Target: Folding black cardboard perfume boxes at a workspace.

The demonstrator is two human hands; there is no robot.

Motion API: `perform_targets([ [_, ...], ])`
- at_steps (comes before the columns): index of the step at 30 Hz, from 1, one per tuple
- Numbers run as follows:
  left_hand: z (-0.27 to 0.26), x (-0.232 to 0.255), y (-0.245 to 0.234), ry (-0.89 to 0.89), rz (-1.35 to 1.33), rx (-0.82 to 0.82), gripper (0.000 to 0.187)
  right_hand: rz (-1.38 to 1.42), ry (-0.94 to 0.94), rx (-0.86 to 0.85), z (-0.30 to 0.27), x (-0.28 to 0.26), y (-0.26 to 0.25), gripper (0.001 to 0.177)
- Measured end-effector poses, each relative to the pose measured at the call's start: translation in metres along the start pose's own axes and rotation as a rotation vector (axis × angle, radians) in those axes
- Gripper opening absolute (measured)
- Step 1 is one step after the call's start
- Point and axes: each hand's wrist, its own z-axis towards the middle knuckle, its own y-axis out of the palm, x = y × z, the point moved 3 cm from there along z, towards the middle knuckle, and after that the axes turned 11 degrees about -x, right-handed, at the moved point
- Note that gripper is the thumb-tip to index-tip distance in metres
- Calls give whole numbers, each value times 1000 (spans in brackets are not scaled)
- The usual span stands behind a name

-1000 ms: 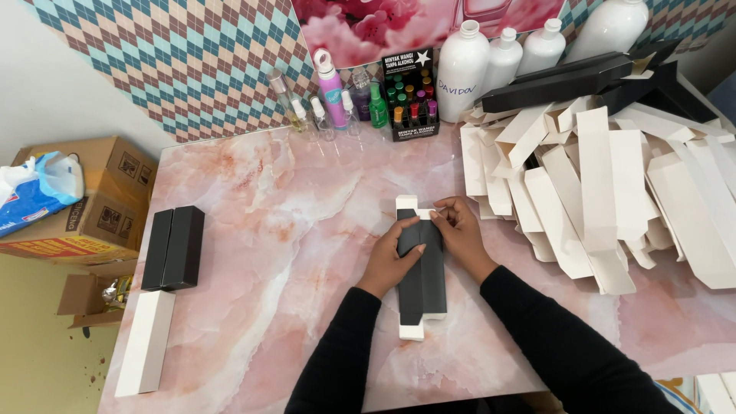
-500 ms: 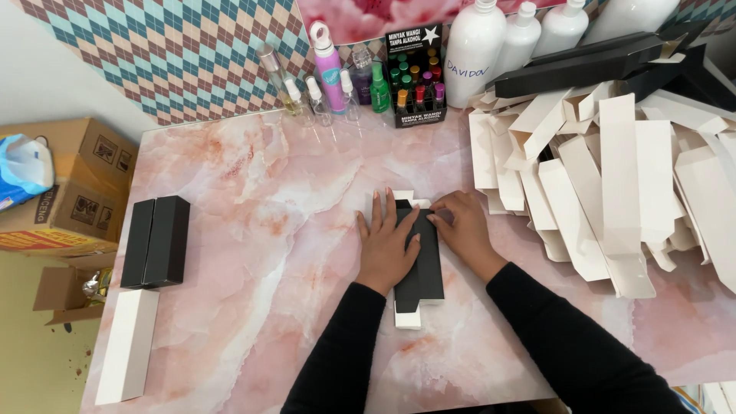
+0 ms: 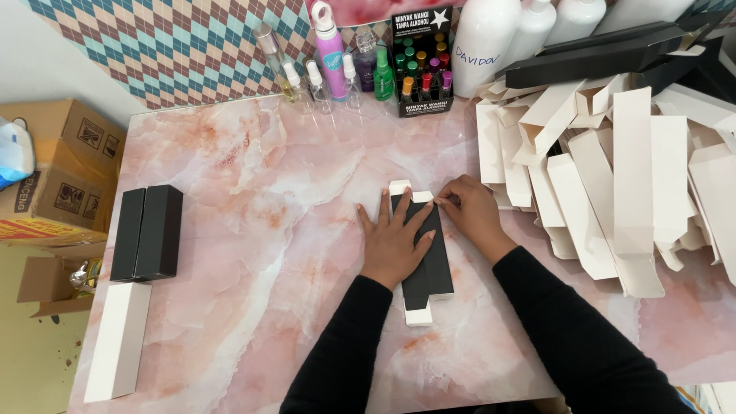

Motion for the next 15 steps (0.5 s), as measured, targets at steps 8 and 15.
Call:
perform_targets([
  [8, -1, 5, -3, -35, 13, -8, 54, -163, -95, -57, -6, -7, -3, 7],
  [15, -3, 8, -7, -48, 30, -2, 52, -151, -73, -103, -23, -21, -6, 9],
])
